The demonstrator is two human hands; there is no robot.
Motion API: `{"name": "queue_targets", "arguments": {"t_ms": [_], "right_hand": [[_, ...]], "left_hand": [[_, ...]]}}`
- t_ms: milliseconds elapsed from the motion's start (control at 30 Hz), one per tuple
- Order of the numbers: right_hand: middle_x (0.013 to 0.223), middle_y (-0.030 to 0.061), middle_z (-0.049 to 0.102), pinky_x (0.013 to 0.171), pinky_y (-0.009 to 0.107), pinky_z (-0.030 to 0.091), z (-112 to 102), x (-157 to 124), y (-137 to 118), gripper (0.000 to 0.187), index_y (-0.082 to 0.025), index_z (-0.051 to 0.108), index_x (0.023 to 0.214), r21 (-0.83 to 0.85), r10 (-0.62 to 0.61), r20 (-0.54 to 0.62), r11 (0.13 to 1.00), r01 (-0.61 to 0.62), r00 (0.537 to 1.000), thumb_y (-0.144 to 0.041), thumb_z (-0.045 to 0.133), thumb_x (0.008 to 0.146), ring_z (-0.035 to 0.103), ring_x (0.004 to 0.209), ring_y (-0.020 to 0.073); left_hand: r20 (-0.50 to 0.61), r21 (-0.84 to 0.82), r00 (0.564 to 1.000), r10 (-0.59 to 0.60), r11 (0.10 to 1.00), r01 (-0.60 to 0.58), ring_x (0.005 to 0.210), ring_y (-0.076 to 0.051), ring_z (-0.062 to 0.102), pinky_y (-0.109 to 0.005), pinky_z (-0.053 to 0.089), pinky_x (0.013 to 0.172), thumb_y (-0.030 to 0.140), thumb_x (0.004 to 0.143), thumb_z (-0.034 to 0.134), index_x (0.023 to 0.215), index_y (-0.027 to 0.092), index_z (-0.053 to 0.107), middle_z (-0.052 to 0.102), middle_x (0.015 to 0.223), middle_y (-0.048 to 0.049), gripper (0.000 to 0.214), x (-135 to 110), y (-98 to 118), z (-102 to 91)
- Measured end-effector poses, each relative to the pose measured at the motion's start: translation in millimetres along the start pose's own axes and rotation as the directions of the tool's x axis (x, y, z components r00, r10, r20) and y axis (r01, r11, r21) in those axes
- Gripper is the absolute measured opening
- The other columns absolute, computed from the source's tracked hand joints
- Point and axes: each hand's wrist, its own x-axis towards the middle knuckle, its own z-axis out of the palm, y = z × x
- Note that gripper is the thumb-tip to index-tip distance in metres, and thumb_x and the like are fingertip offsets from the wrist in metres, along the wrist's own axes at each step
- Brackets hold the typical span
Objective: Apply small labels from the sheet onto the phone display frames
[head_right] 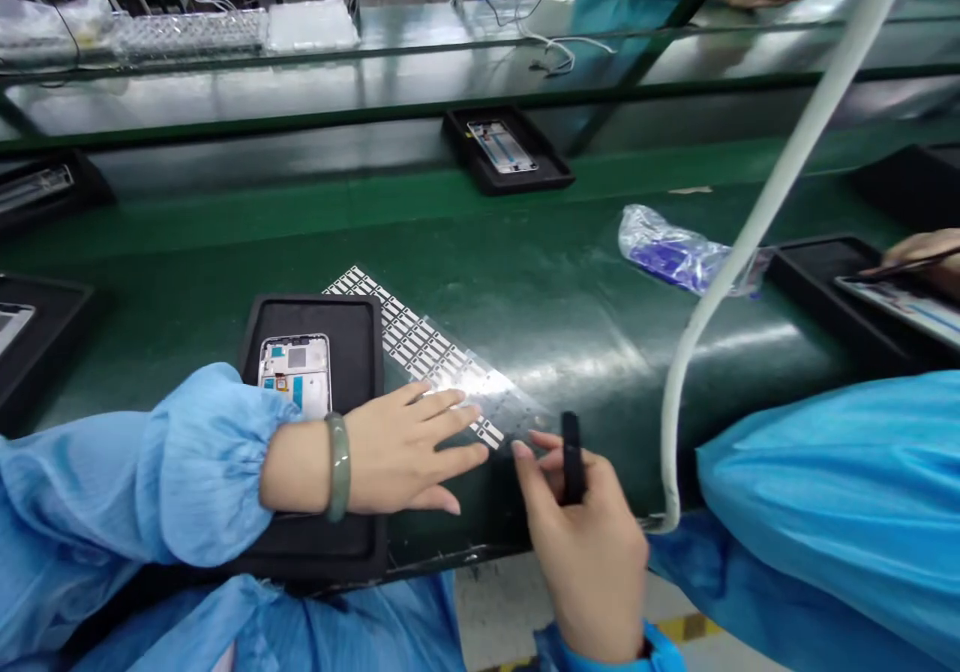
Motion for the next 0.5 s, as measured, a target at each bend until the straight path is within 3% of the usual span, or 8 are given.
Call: {"name": "queue_targets", "arguments": {"t_ms": [133,233,367,433,500], "right_hand": [[0.092,0.0081,0.074,0.065,0.034,0.048,12,-4,4,0.037,-0.023,0.058,0.077,-0.058,-0.081,0.068,0.995,0.085,0.994,-0.059,0.052,0.073,0.067,0.075,0.0228],[0.092,0.0108,0.073,0.070,0.037,0.047,19,-10,1,0.034,-0.023,0.059,0.080,-0.083,-0.080,0.034,0.993,0.083,0.996,-0.054,0.049,0.075,0.067,0.083,0.0266],[0.088,0.0098,0.072,0.067,0.038,0.047,17,-13,-5,0.031,-0.022,0.059,0.077,-0.079,-0.042,0.042,0.996,0.045,0.998,-0.053,0.052,0.076,0.066,0.078,0.0263],[0.080,0.0073,0.071,0.063,0.035,0.046,11,-11,-7,0.032,-0.022,0.059,0.072,-0.005,0.008,0.055,1.000,-0.007,0.998,-0.054,0.060,0.073,0.064,0.072,0.0234],[0.071,0.0043,0.066,0.057,0.032,0.044,3,-6,-9,0.031,-0.022,0.059,0.070,0.202,0.078,0.043,0.976,-0.085,0.996,-0.051,0.070,0.069,0.059,0.063,0.0191]], "left_hand": [[0.023,0.004,0.999,-0.030,1.000,0.030,0.129,-0.033,0.048,-0.052,0.038,0.102,0.058,0.096,0.044,0.130,0.022,0.058,0.055,0.138,-0.0123,0.052,9,2,21.3],[0.004,-0.004,1.000,-0.026,1.000,0.026,0.127,-0.031,0.049,-0.051,0.039,0.102,0.057,0.098,0.041,0.132,0.020,0.056,0.057,0.136,-0.0098,0.052,9,0,24.0],[0.001,-0.002,1.000,-0.027,1.000,0.027,0.129,-0.032,0.046,-0.054,0.038,0.102,0.055,0.097,0.044,0.130,0.020,0.057,0.056,0.137,-0.0101,0.051,8,-1,23.5],[0.001,-0.009,1.000,-0.030,1.000,0.030,0.129,-0.032,0.045,-0.055,0.037,0.102,0.055,0.097,0.045,0.128,0.020,0.059,0.056,0.136,-0.0106,0.049,8,-1,23.6],[-0.003,-0.022,1.000,-0.031,0.999,0.031,0.129,-0.033,0.045,-0.055,0.036,0.102,0.055,0.097,0.044,0.129,0.023,0.058,0.056,0.135,-0.0101,0.048,7,0,23.4]]}}
